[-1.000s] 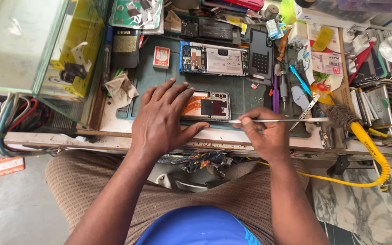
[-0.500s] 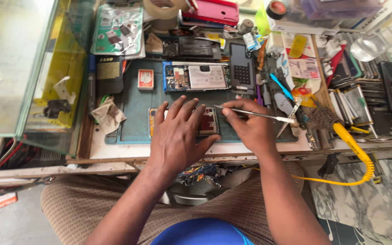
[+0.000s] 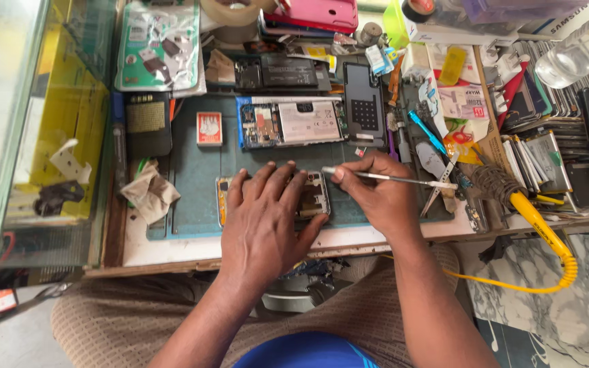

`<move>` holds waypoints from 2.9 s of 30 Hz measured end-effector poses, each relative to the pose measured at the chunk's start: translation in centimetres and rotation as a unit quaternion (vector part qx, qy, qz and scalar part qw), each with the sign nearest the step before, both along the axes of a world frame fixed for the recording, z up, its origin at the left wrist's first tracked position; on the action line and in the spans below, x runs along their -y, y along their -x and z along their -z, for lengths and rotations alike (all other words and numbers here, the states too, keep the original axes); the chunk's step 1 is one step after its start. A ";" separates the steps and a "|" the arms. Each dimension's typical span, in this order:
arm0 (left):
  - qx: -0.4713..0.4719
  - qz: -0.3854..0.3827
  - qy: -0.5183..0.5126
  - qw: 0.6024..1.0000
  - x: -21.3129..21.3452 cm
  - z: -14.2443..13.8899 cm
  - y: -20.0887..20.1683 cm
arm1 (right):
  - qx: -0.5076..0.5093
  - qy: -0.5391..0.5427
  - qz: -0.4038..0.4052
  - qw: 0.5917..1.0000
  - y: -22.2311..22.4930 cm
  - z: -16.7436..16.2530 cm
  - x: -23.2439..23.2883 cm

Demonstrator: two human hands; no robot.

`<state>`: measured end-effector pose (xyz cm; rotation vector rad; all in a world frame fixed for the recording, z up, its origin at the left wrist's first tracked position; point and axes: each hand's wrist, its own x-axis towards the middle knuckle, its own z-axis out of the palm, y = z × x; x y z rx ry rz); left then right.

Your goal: The person uses a metal prying tool to carefully lift and separate the internal components of a disassembled smartphone. They work along the edges of the device to detach the screen assembly from the chassis.

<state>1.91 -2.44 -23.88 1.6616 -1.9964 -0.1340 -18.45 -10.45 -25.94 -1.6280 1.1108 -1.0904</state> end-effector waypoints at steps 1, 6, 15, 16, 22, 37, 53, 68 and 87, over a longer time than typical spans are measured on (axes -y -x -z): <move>-0.005 0.000 0.002 1.000 0.2 -0.1 0.0 | -0.008 -0.002 0.000 1.000 -0.1 -0.1 0.2; -0.008 -0.003 0.009 1.000 0.4 -0.1 0.1 | -0.025 -0.008 0.011 1.000 -0.4 0.2 0.4; -0.009 -0.002 0.005 1.000 0.8 0.1 0.1 | -0.075 0.046 0.020 0.996 -0.5 0.2 0.5; -0.010 -0.001 0.008 1.000 0.9 0.1 0.1 | -0.086 0.049 0.020 0.995 -0.5 0.1 0.5; -0.016 0.005 0.010 1.000 1.2 0.0 0.1 | -0.123 0.071 0.017 0.990 -0.5 -0.1 0.8; -0.023 0.001 0.010 1.000 0.2 -0.3 0.8 | -0.110 0.125 0.021 0.986 -0.3 -0.3 -0.6; -0.019 -0.003 0.018 1.000 0.4 -0.4 1.2 | -0.092 0.094 0.026 0.991 0.1 -0.4 -0.2; -0.023 -0.006 0.016 1.000 0.4 -0.3 0.9 | -0.042 0.073 0.022 0.996 -0.2 0.1 0.1; -0.001 -0.009 0.009 1.000 -0.2 -0.1 1.4 | -0.176 0.053 0.080 0.980 0.0 -0.2 -0.9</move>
